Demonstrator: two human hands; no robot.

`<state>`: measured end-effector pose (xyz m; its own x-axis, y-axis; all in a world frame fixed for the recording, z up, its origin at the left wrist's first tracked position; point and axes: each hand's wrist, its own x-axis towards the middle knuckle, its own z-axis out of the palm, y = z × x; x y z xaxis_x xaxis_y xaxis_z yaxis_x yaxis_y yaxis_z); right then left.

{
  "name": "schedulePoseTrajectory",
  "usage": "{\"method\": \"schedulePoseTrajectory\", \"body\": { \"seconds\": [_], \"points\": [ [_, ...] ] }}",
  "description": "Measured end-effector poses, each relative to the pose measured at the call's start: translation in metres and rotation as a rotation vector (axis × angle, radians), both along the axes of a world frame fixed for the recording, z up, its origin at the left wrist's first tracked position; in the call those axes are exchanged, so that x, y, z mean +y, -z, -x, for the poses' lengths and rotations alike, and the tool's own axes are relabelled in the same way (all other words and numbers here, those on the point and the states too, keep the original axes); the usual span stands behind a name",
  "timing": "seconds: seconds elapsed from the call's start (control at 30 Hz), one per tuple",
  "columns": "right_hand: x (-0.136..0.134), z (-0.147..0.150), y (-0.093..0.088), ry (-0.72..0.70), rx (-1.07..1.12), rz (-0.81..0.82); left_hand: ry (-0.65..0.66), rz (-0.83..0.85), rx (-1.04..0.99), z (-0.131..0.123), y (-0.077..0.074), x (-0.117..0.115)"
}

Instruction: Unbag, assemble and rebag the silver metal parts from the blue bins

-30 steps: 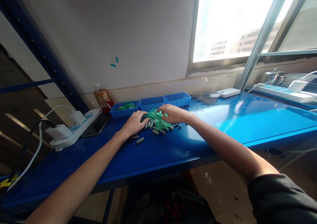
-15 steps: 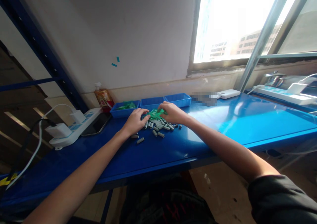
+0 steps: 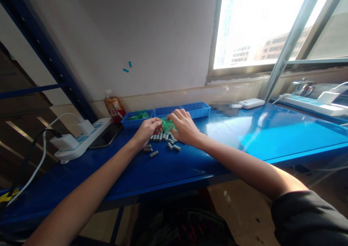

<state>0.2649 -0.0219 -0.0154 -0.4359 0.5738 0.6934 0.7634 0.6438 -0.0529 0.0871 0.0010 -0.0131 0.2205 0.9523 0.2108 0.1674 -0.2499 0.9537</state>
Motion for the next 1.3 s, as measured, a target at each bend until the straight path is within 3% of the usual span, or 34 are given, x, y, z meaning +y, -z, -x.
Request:
{"method": "schedulePoseTrajectory", "body": {
  "seconds": [0.1,0.2,0.3,0.37,0.43,0.5,0.63,0.73,0.83,0.97,1.1,1.2,1.3],
  "points": [
    [0.002,0.001,0.001,0.017,0.152,0.081,-0.138,-0.186,0.046,0.007,-0.002,0.003],
    [0.007,0.003,0.001,-0.058,0.406,0.383,-0.228,-0.533,0.291,0.01,-0.003,0.0],
    [0.014,0.005,0.002,-0.201,0.726,0.828,-0.138,-0.804,0.527,0.007,-0.001,-0.005],
    [0.018,0.006,0.003,-0.27,0.861,0.966,-0.04,-0.868,0.596,0.004,0.001,-0.008],
    [0.02,0.006,0.004,-0.264,0.85,0.93,0.025,-0.863,0.638,0.003,0.003,-0.008],
    [0.02,0.005,0.006,-0.179,0.716,0.726,0.054,-0.782,0.645,0.002,0.002,-0.006],
    [0.016,0.002,0.009,-0.121,0.336,0.235,0.037,-0.357,0.355,0.004,0.001,-0.001],
    [0.014,0.0,0.01,-0.126,0.161,0.103,0.001,-0.073,0.072,0.005,0.001,0.004],
    [0.014,-0.002,0.009,-0.093,0.09,0.052,-0.019,0.027,-0.016,0.006,0.001,0.007],
    [0.012,-0.003,0.009,-0.06,0.097,0.029,-0.069,-0.083,0.082,0.008,0.003,0.008],
    [0.008,-0.001,0.006,0.025,0.112,0.068,-0.192,-0.51,0.437,0.01,0.005,0.005],
    [0.008,0.0,0.003,0.11,0.108,0.127,-0.173,-0.769,0.658,0.012,0.005,0.002],
    [0.008,-0.001,0.001,0.157,0.119,0.178,-0.127,-0.851,0.748,0.014,0.005,0.002]
  ]
}}
